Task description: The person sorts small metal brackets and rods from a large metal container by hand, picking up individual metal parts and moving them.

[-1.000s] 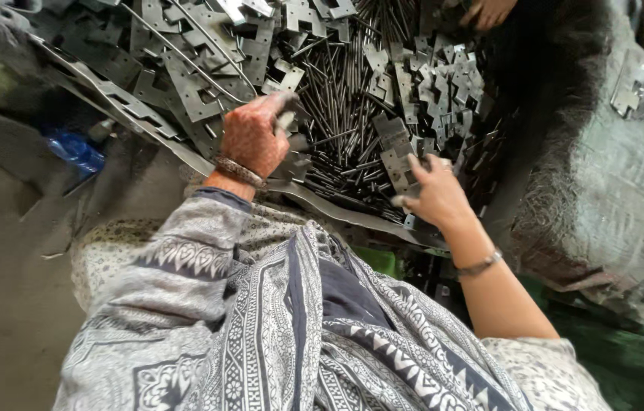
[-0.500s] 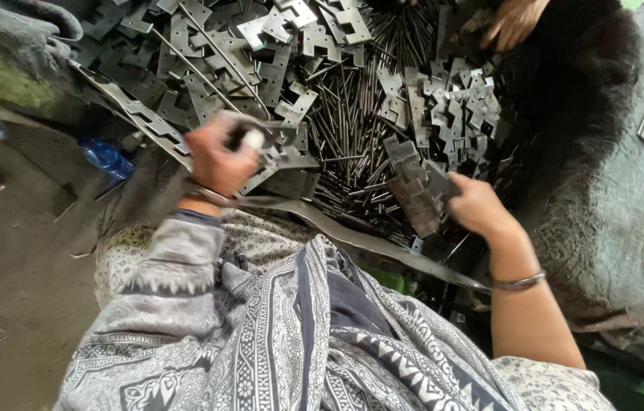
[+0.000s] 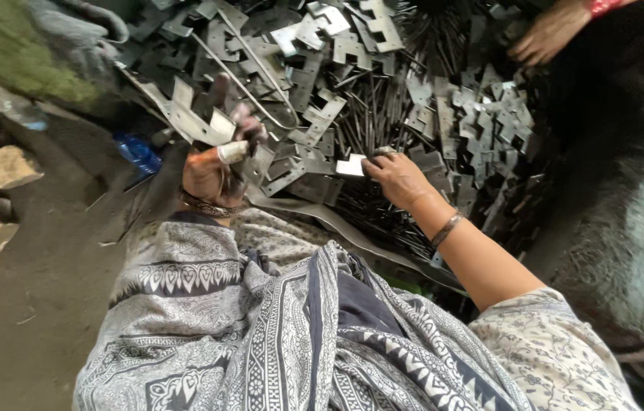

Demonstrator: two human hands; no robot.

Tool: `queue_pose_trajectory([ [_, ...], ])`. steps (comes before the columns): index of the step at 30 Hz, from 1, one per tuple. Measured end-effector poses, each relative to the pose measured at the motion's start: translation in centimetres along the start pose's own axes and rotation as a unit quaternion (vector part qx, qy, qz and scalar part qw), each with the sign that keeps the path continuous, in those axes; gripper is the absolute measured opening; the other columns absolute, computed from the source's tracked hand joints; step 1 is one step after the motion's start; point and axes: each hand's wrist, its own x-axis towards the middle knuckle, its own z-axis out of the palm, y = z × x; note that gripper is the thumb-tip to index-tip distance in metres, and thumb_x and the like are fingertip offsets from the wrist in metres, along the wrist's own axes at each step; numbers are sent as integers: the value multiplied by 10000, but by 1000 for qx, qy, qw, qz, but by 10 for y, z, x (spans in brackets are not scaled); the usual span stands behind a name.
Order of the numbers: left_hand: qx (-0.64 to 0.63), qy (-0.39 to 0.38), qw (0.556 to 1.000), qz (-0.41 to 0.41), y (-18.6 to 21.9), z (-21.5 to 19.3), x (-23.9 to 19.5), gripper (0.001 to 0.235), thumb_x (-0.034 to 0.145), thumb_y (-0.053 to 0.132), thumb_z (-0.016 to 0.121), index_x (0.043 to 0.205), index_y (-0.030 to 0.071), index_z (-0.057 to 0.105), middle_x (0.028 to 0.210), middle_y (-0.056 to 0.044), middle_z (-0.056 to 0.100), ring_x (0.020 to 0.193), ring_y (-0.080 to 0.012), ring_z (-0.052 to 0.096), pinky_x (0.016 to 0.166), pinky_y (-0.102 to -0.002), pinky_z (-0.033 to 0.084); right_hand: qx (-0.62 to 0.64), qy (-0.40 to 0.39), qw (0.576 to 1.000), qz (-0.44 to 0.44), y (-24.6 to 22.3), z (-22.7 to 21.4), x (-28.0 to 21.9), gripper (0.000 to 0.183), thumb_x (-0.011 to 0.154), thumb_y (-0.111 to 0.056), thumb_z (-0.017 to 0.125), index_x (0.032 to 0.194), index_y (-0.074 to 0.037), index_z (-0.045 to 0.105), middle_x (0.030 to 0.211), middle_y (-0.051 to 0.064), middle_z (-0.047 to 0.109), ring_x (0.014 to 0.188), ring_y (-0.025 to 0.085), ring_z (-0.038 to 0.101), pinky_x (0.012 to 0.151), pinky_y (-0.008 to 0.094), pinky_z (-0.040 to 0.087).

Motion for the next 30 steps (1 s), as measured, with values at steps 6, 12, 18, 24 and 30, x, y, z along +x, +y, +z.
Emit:
queue_pose_trajectory([
  [6, 88, 282, 955, -10, 2, -4, -9, 644, 813, 51, 669, 1427, 129, 494, 1190, -109, 628, 1134, -245, 641, 1005, -426, 574, 50, -89, 987, 127, -3, -19, -22, 495, 791, 115, 599, 1249, -66, 646, 1126, 162, 702, 1115, 349, 642, 958, 431, 540],
  [12, -12, 355, 927, -123, -93, -12, -12, 531, 787, 320, 709, 1259, 124, 564, 1120, -119, 648, 1038, -277, 654, 907, -500, 570, 601, 85, 745, 275, -6, -82, -81, 410, 879, -48, 761, 1271, -35, 645, 1081, 75, 734, 931, 188, 697, 798, 319, 591],
  [18, -53, 300, 934, -188, -174, 13, -18, 527, 811, 468, 736, 1177, 108, 618, 1084, -127, 652, 966, -290, 672, 865, -512, 572, 446, 129, 846, 261, -70, -93, -80, 524, 846, -68, 784, 1347, -54, 630, 1183, 89, 725, 1089, 228, 694, 973, 336, 571],
  [24, 130, 173, 935, -282, -202, 22, -22, 644, 918, 492, 733, 1305, -11, 619, 1241, -201, 658, 1152, -300, 605, 994, -441, 468, 351, 243, 903, 55, -98, -89, -88, 769, 741, 59, 639, 1486, -49, 480, 1392, 195, 616, 1287, 328, 616, 1084, 407, 481],
  [30, 557, -90, 803, -191, -161, 61, -11, 1051, 611, 253, 941, 1493, 177, 374, 1347, -182, 533, 1292, -319, 480, 1088, -506, 398, 805, 260, 447, 293, -54, -108, -132, 643, 790, 61, 596, 1433, 33, 573, 1161, 123, 709, 944, 214, 717, 794, 281, 600],
])
